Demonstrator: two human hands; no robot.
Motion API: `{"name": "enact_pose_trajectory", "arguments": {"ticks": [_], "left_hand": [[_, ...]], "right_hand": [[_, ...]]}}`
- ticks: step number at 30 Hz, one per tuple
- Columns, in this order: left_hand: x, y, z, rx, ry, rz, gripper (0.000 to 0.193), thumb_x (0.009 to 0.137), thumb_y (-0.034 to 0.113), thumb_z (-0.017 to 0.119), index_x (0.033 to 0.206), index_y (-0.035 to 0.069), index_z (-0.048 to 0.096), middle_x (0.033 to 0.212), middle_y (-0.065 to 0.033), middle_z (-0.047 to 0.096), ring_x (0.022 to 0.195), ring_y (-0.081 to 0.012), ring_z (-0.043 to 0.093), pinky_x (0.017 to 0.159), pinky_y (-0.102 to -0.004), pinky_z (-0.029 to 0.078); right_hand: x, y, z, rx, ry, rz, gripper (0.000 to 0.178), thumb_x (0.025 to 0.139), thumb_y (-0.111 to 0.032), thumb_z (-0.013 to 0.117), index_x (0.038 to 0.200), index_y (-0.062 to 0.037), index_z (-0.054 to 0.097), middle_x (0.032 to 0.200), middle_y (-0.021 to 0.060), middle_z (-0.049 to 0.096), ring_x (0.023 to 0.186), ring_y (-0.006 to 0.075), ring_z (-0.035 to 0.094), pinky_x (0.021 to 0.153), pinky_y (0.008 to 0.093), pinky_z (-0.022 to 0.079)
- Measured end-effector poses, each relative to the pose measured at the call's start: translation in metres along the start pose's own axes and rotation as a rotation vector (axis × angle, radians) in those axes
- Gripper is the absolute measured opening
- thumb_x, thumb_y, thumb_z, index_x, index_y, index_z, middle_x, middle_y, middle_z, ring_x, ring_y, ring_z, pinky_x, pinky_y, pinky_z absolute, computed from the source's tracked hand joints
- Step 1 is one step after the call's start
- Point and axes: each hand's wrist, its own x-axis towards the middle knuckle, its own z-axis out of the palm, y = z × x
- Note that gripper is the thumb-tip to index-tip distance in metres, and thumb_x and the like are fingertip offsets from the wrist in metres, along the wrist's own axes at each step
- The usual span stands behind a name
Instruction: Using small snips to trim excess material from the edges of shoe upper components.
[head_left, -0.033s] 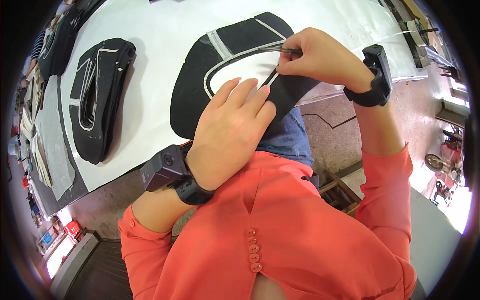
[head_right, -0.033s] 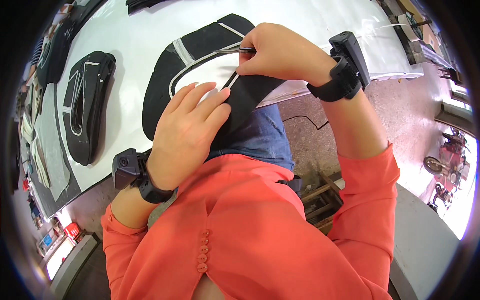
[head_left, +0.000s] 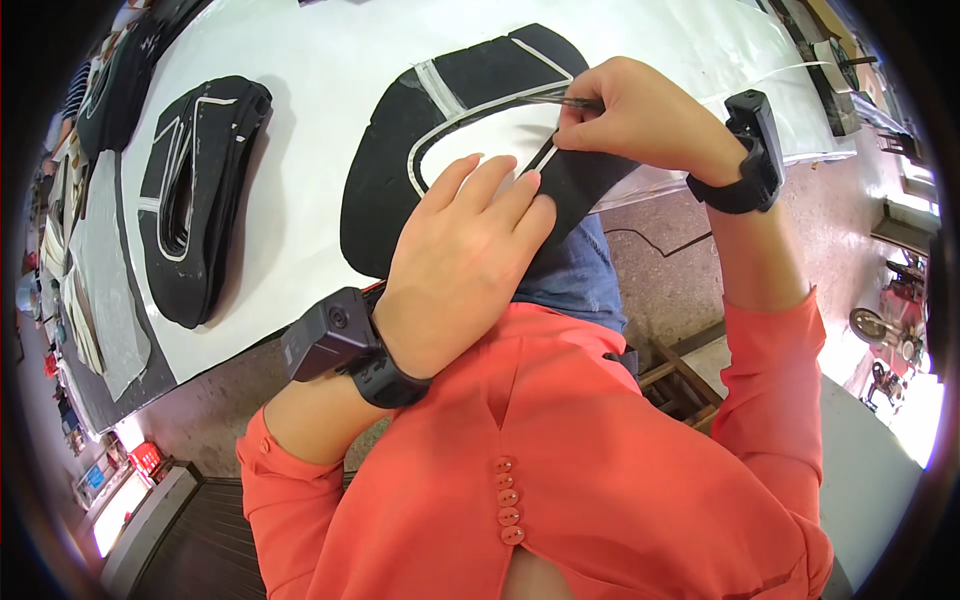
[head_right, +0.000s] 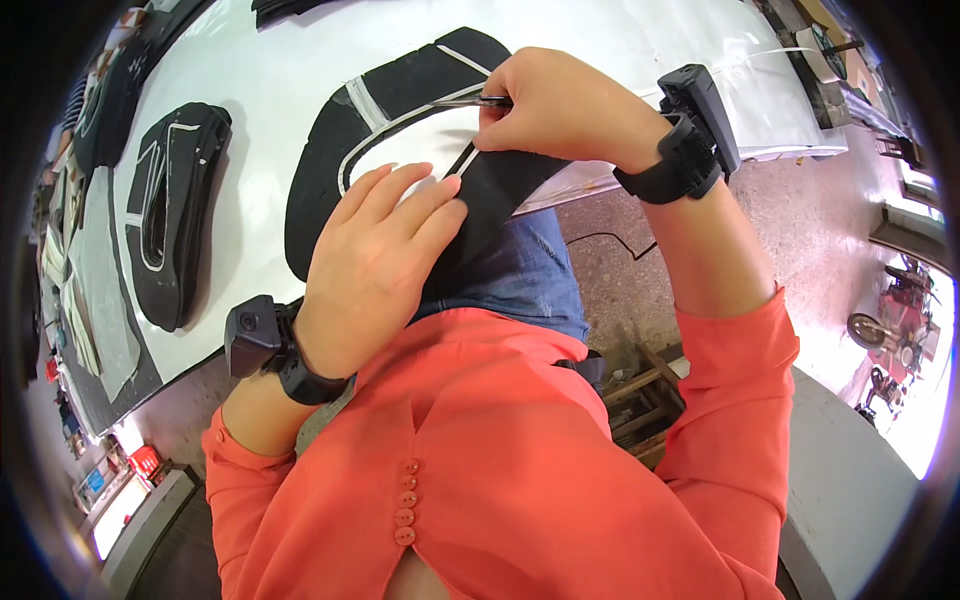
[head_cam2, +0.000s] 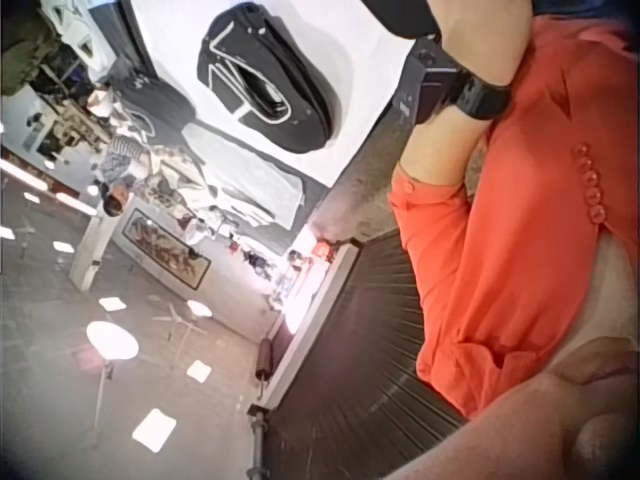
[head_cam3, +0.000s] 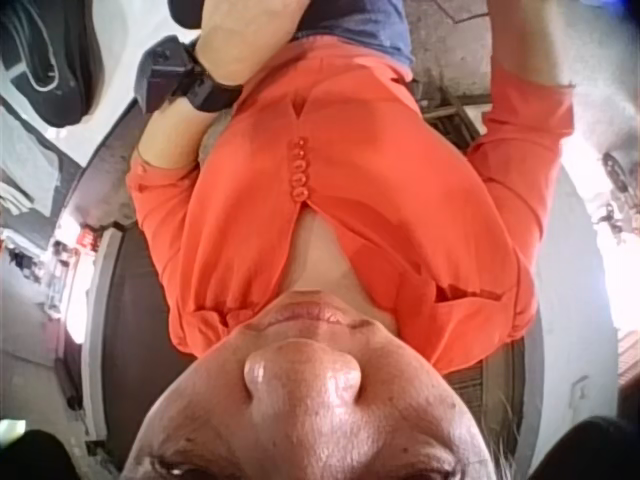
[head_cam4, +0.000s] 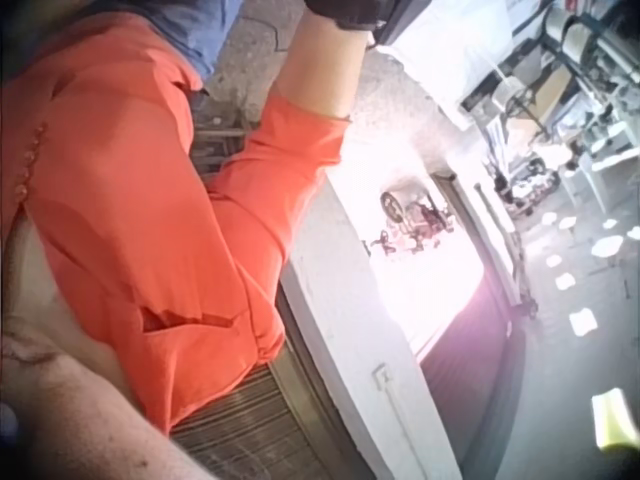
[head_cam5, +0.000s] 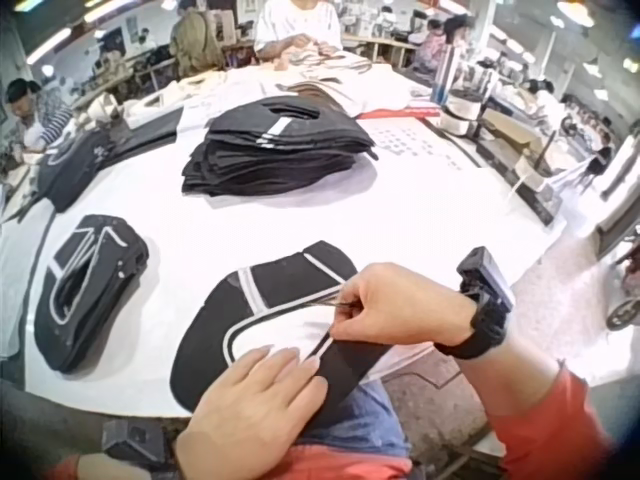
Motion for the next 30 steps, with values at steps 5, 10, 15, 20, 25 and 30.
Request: {"name": "enact_pose_trajectory", "arguments": {"ticks": [5,10,15,20,25,30], "left_hand": [[0.011,-0.003,0.007,-0.054,0.028,-0.029,0.025,0.079,0.001,0.062,0.104,0.004,0.066,0.121,-0.0082,0.067,0.120,-0.0326,0.060,0.103,-0.0454,0.048],[0.018,-0.005,0.012,-0.038,0.082,-0.008,0.025,0.079,-0.001,0.062,0.102,0.004,0.066,0.120,-0.0067,0.068,0.120,-0.0314,0.060,0.103,-0.0445,0.048],[0.022,-0.007,0.009,-0.050,0.066,-0.003,0.023,0.079,-0.001,0.062,0.101,0.004,0.066,0.120,-0.0060,0.068,0.120,-0.0306,0.060,0.103,-0.0444,0.049],[0.028,-0.009,0.007,-0.031,0.033,0.036,0.023,0.078,-0.001,0.062,0.100,0.003,0.067,0.115,-0.0067,0.068,0.119,-0.0308,0.060,0.103,-0.0438,0.049],[0.039,-0.014,0.013,-0.030,0.054,0.049,0.022,0.079,0.000,0.062,0.100,0.004,0.068,0.113,-0.0072,0.068,0.119,-0.0305,0.060,0.103,-0.0434,0.049],[0.048,-0.022,0.024,-0.034,0.128,0.095,0.019,0.081,0.000,0.062,0.099,0.005,0.068,0.112,-0.0074,0.068,0.120,-0.0299,0.061,0.102,-0.0424,0.050]], "right_hand": [[-0.001,0.004,0.004,-0.018,0.028,-0.007,0.030,0.075,-0.027,0.072,0.076,0.0035,0.069,0.061,0.0154,0.061,0.057,0.0235,0.057,0.060,0.0352,0.048],[-0.005,0.012,-0.001,0.056,0.030,-0.087,0.029,0.076,-0.026,0.074,0.076,0.0026,0.070,0.062,0.0135,0.061,0.058,0.0201,0.057,0.059,0.0333,0.047],[-0.011,0.025,-0.016,0.071,0.076,0.025,0.028,0.081,-0.026,0.077,0.079,0.0013,0.070,0.061,0.0044,0.056,0.059,0.0113,0.052,0.057,0.0298,0.043],[-0.009,0.031,-0.015,0.070,0.135,0.010,0.030,0.081,-0.027,0.078,0.078,0.0019,0.070,0.060,0.0046,0.054,0.058,0.0113,0.048,0.055,0.0303,0.041],[-0.003,0.025,-0.015,0.000,0.115,0.083,0.028,0.080,-0.025,0.076,0.078,0.0022,0.070,0.059,0.0051,0.053,0.057,0.0119,0.048,0.055,0.0310,0.041],[-0.003,0.025,-0.016,0.024,0.096,0.083,0.026,0.079,-0.024,0.074,0.079,0.0018,0.070,0.061,0.0037,0.055,0.058,0.0113,0.050,0.056,0.0308,0.042]]}}
